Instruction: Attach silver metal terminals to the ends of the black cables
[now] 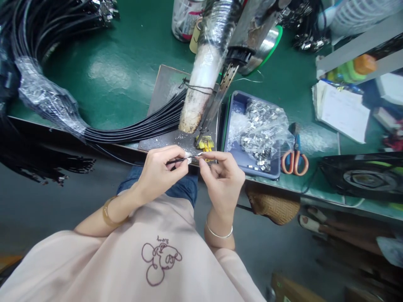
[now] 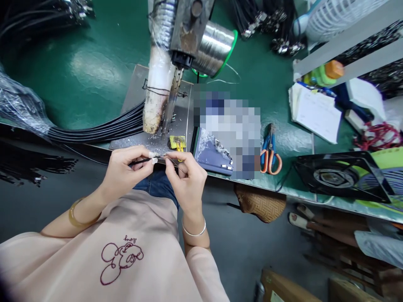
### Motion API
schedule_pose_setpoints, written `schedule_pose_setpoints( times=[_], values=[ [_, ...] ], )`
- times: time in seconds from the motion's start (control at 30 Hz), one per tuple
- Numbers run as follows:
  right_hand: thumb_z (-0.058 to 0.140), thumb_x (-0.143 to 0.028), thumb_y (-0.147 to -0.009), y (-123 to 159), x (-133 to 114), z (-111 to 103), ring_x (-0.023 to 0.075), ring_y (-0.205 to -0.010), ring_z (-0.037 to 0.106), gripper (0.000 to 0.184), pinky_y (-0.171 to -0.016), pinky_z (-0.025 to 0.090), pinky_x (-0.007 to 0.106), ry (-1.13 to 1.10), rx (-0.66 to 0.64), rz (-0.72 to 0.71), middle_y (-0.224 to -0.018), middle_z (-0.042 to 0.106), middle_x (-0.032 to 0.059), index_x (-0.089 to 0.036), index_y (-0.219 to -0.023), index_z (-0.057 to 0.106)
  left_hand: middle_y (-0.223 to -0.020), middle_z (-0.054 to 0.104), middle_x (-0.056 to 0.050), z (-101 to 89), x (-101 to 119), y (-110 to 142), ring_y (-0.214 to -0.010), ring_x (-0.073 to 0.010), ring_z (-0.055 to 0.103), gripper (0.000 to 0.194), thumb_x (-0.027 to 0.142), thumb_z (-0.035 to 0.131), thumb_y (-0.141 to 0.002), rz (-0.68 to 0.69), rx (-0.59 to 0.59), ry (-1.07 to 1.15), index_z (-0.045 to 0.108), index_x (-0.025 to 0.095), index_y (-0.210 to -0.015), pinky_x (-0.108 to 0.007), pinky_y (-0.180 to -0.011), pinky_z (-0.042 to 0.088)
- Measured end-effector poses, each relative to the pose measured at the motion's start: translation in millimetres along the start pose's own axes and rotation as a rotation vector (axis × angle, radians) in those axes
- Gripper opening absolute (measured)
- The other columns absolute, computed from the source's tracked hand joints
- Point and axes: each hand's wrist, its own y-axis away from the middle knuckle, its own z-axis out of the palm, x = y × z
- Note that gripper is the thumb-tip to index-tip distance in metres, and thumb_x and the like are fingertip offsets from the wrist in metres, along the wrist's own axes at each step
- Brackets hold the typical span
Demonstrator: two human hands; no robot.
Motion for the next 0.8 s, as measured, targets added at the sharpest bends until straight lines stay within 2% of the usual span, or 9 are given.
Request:
schedule_pose_setpoints(
  times=[0.27,0.63,0.8],
  values=[
    [0.069,-0.015,-0.091,-0.7,0.0,-0.8,0.0037,-0.043,0.023,0.006,-0.045,0.020,0.022,0.007,-0.008,-0.073,-0.054,0.030,-0.0138,-0.020,-0.092,0.071,-0.059,0.053,0.007,-0.3,-2.6,2.3,-0.048,-0.0049,0.039,0.017,0.003,0.058,-0.080,0.027,0.001,-0.050,0.061,0.016,-0.070,-0.017,-0.046,0.030],
    [0.069,-0.015,-0.090,0.2,0.4,-0.6,0.0037,-0.043,0.023,0.006,-0.045,0.022,0.022,-0.001,-0.006,-0.065,-0.054,0.034,-0.0136,-0.020,-0.093,0.072,-0.060,0.050,0.007,-1.9,-3.3,3.2,-0.050,-0.0048,0.035,0.017,0.002,0.058,-0.081,0.034,-0.017,-0.050,0.061,0.016,-0.072,-0.017,-0.047,0.030],
    [0.070,-0.019,-0.092,0.4,-0.4,-1.8,0.0044,-0.043,0.024,0.004,-0.044,0.027,0.021,0.033,-0.009,-0.057,-0.055,0.043,-0.0122,-0.021,-0.094,0.072,-0.061,0.051,0.007,-2.8,-2.2,4.0,-0.051,-0.0061,0.036,0.017,0.002,0.058,-0.084,0.073,-0.036,-0.108,0.063,0.016,-0.075,-0.019,-0.049,0.031]
  ],
)
